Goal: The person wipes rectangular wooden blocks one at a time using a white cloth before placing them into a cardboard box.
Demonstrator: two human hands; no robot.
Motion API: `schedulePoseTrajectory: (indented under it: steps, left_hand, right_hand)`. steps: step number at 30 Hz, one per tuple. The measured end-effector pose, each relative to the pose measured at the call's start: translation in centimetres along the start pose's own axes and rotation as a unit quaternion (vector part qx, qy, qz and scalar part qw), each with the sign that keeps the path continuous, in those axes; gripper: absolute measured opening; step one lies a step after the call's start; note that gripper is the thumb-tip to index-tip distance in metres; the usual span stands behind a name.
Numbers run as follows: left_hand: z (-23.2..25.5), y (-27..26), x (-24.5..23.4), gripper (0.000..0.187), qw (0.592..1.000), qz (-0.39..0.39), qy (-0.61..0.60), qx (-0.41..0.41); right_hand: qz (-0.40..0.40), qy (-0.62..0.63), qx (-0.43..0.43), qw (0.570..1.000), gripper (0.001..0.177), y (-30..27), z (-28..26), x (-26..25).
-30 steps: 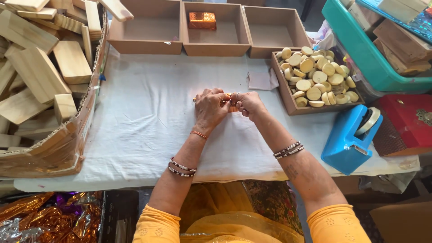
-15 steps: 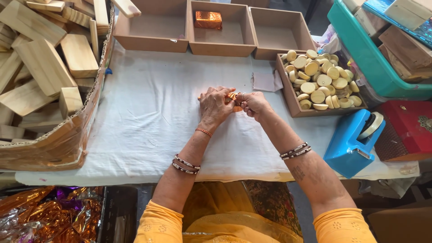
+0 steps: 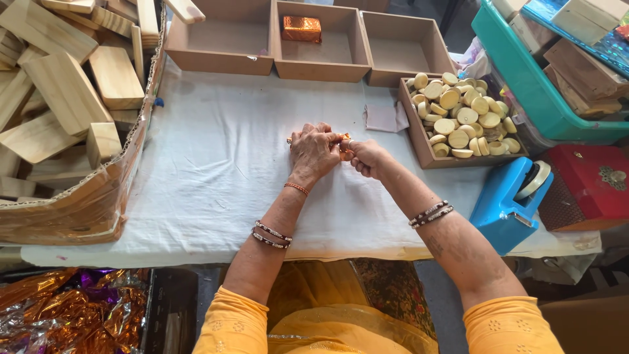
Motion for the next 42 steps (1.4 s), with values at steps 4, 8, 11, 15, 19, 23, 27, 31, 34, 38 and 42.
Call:
schedulePoseTrajectory:
  steps: [4,8,11,15,19,23,27,31,34,38,42]
  left_hand:
    - [0.5,-0.1,-0.5,0.016,1.0,0.012,-0.002,0.013]
    - [0.2,-0.3,-0.6,0.016,1.0,0.024,-0.01,0.017]
    - [0.4,-0.4,-0.6,0.015,1.0,0.025,-0.008,0.017]
    - [0.4,-0.4,-0.5,0.016,1.0,0.024,-0.005,0.019]
    - [0.7,-0.7,-0.8,0.017,0.998,0.042,0.001,0.04]
    - [0.7,-0.9,-0.8,0.016,0.996,0.053,-0.002,0.07]
    - [0.2,-1.1,-0.4,0.02,0.994,0.066,-0.013,0.09]
    - [0.5,-0.8,-2.7,0.044,0.985,0.107,0.046,0.124]
    - [-1.2,-0.3,-3.9,0.068,0.996,0.047,0.011,0.072]
    - [-4.1,-0.5,-3.4,0.101,0.991,-0.117,-0.001,-0.063]
    - [-5.6,-0.3,-2.5,0.071,0.992,-0.109,-0.006,-0.07]
  right_hand:
    - [-0.013,0.002,0.014,1.0,0.043,0.1,1.5,0.5]
    - [0.003,0.038,-0.031,0.999,0.045,0.4,2.2,1.5]
    - [0.033,0.065,-0.081,0.994,0.046,-1.1,2.0,1.9]
    - [0.053,0.056,-0.122,0.989,0.045,-2.0,2.1,1.3]
    - [0.038,0.007,-0.135,0.99,0.037,-1.3,2.9,-0.6]
    - [0.138,0.011,-0.174,0.975,0.026,-1.3,1.0,-3.8]
    - [0.236,0.058,-0.269,0.932,0.019,-1.4,-2.5,-5.4]
    - [0.215,0.1,-0.3,0.924,0.017,2.0,-2.5,-3.8]
    - [0.219,0.092,-0.29,0.927,0.018,3.3,-1.9,-3.7]
    - [0.166,0.12,-0.285,0.937,0.018,5.3,-0.8,-3.9]
    - [0.154,0.128,-0.283,0.938,0.018,3.6,-1.5,-3.8]
Point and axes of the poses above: each hand's wrist, its own y-axis towards the middle knuckle, its own x-axis out of the palm, z = x × y, the point moved 9 cm from there along y, towards the middle knuckle, and after that the axes turned 10 degrees about -y, right-handed, at the moved point
